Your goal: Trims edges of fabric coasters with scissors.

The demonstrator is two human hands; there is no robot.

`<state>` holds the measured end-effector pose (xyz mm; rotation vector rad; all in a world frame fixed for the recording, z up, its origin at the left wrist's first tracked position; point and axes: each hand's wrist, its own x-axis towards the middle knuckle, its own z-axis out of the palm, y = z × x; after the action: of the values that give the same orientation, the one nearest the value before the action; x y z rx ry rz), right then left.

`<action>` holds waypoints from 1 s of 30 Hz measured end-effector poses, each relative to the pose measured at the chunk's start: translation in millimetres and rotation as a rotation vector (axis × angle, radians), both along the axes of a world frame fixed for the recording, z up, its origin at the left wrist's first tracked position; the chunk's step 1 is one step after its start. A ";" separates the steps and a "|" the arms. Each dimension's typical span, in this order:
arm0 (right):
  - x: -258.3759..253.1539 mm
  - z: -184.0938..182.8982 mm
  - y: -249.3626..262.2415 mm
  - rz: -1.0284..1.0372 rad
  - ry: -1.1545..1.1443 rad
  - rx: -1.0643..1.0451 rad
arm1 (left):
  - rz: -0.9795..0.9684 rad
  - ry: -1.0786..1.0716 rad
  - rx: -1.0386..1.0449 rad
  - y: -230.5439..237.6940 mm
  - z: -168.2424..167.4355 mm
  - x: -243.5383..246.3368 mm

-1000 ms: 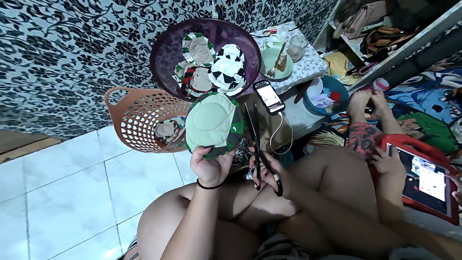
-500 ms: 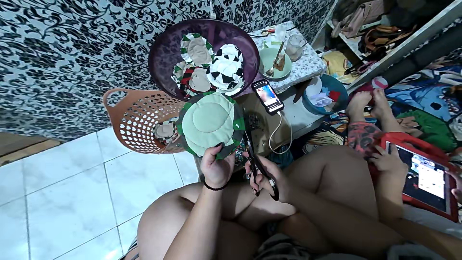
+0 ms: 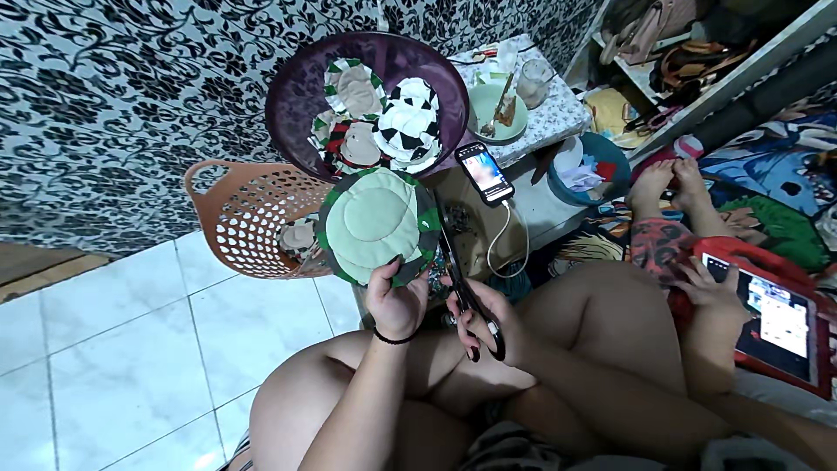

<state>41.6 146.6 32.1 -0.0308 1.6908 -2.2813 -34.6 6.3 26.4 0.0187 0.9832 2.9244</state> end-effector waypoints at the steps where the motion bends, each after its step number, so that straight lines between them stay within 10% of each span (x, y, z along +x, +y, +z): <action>1: 0.0 -0.2 0.0 -0.005 0.000 -0.002 | 0.000 -0.001 -0.001 0.0 -0.2 0.0; 30: 0.7 -3.9 -1.6 0.056 0.027 -0.001 | 0.009 -0.042 -0.029 1.0 1.5 -1.7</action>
<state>42.3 145.1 28.2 -0.1080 1.6800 -2.2506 -36.4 7.3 27.9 -0.0489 1.0221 2.9054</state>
